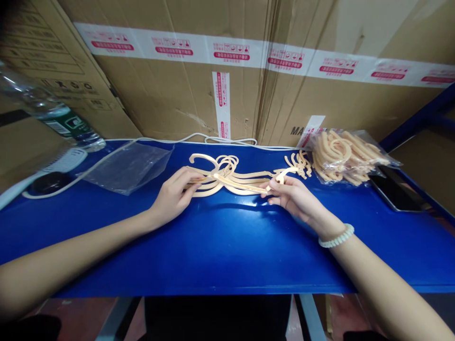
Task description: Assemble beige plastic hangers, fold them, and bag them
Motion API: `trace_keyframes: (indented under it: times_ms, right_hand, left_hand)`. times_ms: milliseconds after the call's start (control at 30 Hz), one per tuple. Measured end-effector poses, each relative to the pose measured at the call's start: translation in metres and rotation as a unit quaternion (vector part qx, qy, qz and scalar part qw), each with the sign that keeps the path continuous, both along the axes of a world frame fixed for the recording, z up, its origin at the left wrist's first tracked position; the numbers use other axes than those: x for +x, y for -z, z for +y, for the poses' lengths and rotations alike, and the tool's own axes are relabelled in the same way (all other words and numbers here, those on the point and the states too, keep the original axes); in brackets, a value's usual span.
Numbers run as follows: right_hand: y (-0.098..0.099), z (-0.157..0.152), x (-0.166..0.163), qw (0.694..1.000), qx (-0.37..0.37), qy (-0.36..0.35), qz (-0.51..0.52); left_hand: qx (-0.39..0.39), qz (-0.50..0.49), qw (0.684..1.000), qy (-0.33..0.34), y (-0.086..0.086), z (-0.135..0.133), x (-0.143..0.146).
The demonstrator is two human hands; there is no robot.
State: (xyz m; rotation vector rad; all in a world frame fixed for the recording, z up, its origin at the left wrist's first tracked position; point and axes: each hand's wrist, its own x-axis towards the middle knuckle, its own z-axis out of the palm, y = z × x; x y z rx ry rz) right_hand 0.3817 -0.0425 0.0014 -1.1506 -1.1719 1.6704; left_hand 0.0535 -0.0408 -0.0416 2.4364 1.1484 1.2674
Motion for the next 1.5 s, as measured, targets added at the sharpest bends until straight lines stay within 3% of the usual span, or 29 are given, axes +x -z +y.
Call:
trace_keyframes:
  times_ms: [233,800,1500]
  right_hand:
    - [0.001,0.001,0.001,0.999,-0.020,0.003,0.029]
    - [0.006,-0.003,-0.009,0.992,0.094,0.069,-0.057]
    - [0.000,-0.005,-0.004,0.997,0.054,0.047,0.031]
  left_hand:
    - [0.002,0.003,1.000,-0.005,0.000,-0.001,0.000]
    - [0.035,0.042,0.998,0.005,0.002,-0.008,0.002]
    - [0.017,0.028,0.999,-0.008,0.002,-0.004,-0.001]
